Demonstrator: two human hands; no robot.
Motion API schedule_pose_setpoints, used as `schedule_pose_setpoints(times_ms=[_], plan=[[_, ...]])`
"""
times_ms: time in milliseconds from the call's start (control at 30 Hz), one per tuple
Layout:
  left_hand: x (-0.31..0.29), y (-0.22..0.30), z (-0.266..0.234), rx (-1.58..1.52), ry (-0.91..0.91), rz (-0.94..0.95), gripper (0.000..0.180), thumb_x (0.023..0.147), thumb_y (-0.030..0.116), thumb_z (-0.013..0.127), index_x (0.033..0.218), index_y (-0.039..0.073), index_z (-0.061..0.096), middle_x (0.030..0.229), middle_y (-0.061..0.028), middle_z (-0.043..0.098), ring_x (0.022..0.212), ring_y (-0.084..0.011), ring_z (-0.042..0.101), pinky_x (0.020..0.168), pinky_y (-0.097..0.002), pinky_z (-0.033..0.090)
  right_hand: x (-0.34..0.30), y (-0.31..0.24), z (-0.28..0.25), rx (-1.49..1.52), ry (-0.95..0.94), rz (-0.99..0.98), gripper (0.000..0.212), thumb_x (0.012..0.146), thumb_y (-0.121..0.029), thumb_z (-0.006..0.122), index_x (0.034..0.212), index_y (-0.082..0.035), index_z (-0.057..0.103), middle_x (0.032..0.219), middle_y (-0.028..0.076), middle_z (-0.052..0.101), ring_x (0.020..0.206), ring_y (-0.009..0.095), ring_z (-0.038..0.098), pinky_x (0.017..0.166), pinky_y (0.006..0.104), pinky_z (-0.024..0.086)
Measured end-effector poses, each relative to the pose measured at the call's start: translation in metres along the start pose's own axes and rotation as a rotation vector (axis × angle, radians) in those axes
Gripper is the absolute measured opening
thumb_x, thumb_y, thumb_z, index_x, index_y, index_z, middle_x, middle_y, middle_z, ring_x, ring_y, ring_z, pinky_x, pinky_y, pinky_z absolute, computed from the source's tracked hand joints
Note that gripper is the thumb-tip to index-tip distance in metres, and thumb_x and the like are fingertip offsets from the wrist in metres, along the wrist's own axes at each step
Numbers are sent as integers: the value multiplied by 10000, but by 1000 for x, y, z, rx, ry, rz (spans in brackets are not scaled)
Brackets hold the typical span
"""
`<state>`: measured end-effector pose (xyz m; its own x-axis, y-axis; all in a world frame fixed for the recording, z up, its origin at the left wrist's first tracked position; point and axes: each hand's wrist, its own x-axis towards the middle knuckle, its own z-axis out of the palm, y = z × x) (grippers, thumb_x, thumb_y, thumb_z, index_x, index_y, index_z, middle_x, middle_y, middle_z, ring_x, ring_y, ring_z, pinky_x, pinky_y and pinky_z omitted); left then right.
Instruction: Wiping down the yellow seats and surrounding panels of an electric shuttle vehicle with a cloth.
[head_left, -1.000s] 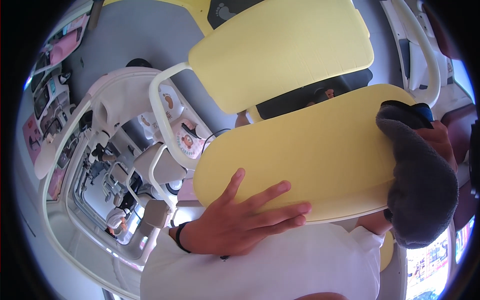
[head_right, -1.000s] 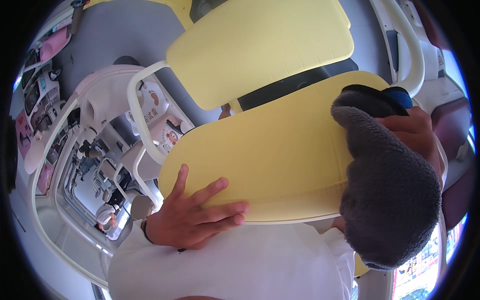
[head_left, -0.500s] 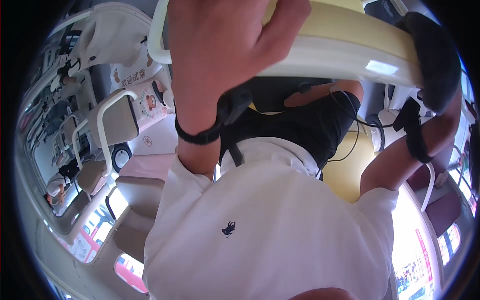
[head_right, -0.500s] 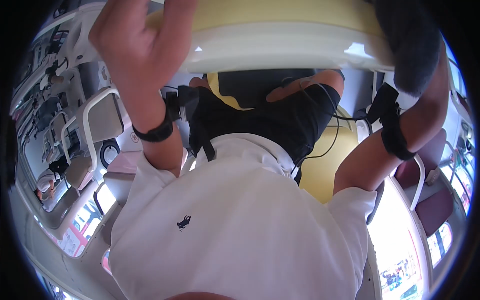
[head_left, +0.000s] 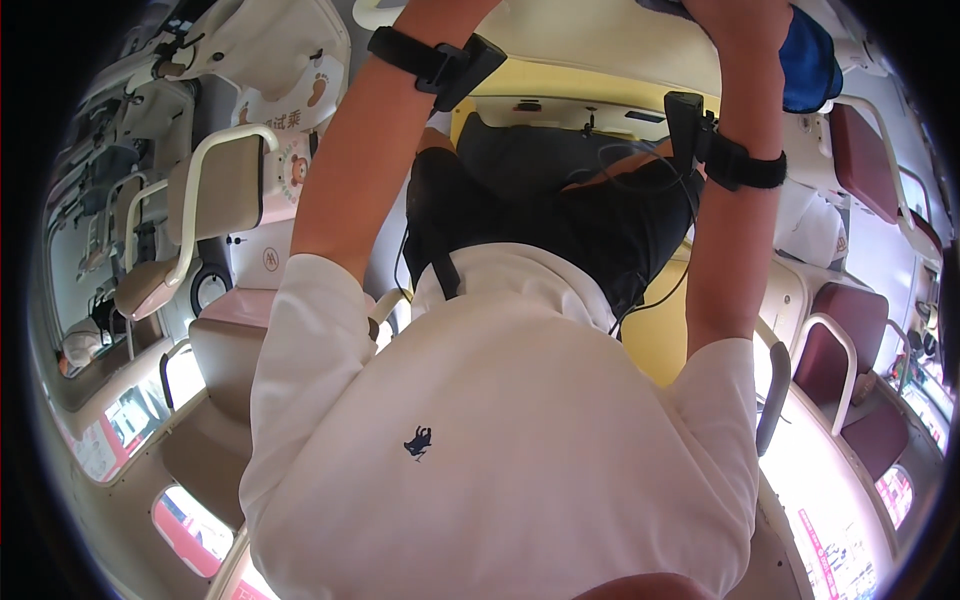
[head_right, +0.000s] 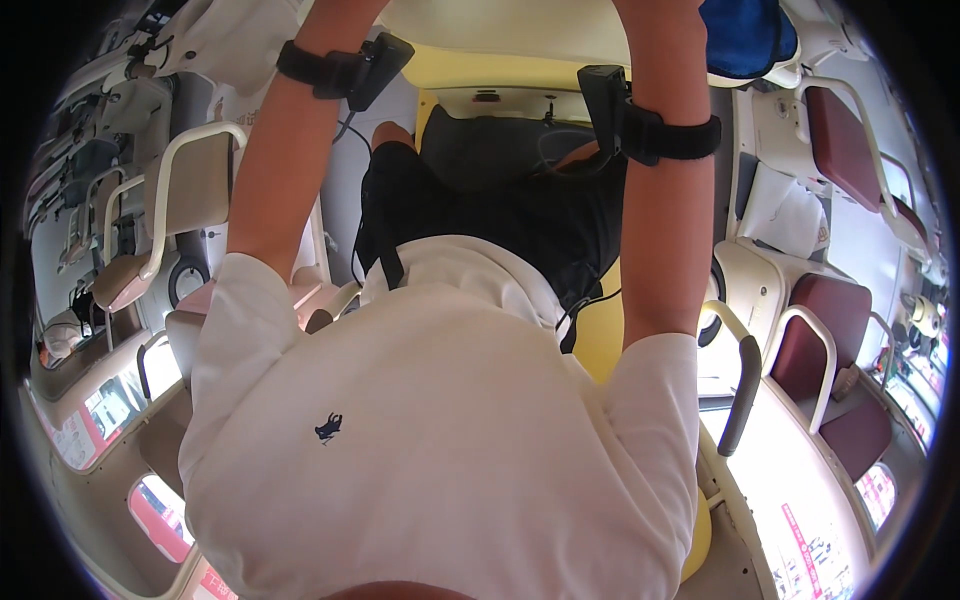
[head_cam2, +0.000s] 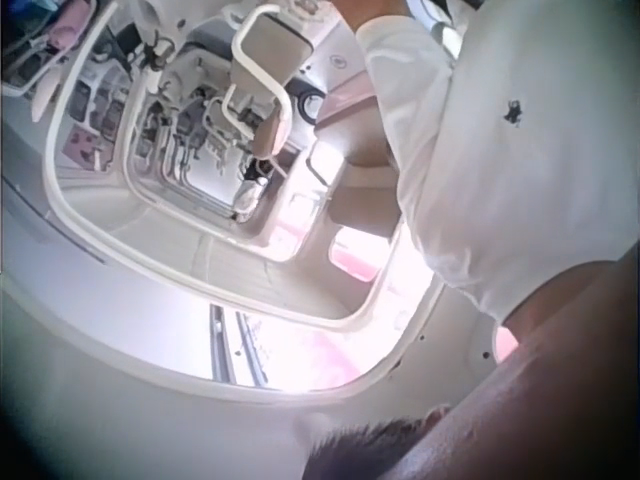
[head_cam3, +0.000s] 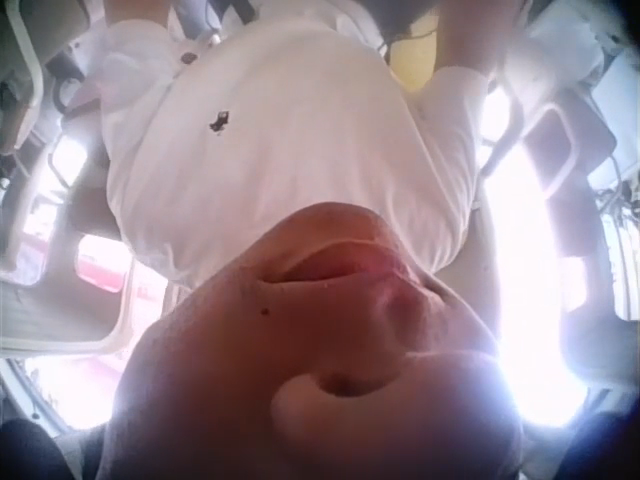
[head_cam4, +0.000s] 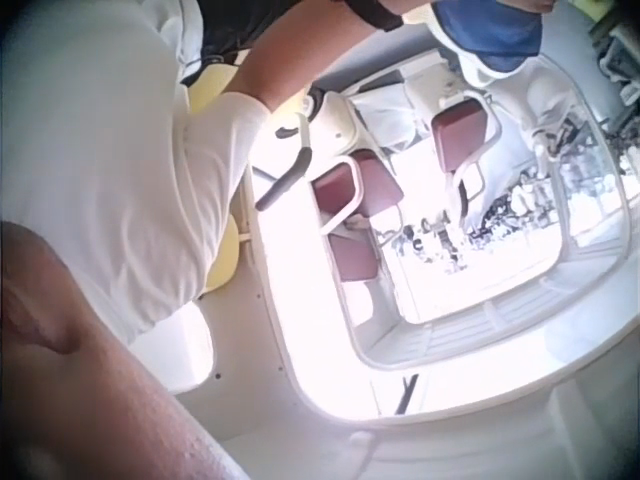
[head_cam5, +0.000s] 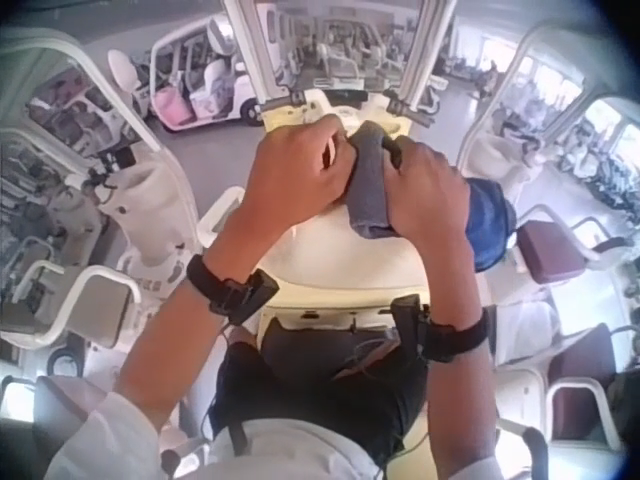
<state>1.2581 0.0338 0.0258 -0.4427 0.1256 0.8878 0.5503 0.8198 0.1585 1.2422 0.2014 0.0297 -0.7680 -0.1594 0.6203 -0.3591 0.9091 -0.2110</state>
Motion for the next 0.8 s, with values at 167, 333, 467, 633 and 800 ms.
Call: schedule_pose_setpoints(times_ms=[167,333,467,633,800], plan=[[4,-2,1,19,-19,25,184,830,151,620,740,1,563,618,-197,572,577,-371,600,536,-438,463,4,39,-1,230,4,-315,377,939,-371,516,1107,-54,631,1003,225,668,965,436,615,813,508,491],[5,2,-5,-18,-119,-124,198,822,159,616,724,-4,564,606,-202,560,553,-369,587,526,-429,453,9,84,-14,242,78,-319,364,924,-351,508,1073,-38,622,953,255,657,924,461,605,767,512,480],[5,3,-1,11,-84,-75,200,818,161,614,716,-5,573,599,-201,558,542,-363,581,520,-419,452,11,83,-21,344,5,-244,417,904,-423,498,986,-37,635,895,264,650,899,481,600,741,503,466],[4,2,-1,-12,-67,-75,200,820,169,617,720,-2,588,603,-199,572,544,-364,583,530,-425,460,9,87,-17,259,52,-221,446,910,-425,493,1104,-54,646,992,256,665,953,463,609,799,478,485],[4,1,2,-36,-38,-67,201,823,182,600,727,6,607,606,-195,594,576,-373,604,564,-448,486,15,99,-3,273,8,-276,601,974,-461,420,1111,103,573,962,343,631,910,535,594,780,588,435]])
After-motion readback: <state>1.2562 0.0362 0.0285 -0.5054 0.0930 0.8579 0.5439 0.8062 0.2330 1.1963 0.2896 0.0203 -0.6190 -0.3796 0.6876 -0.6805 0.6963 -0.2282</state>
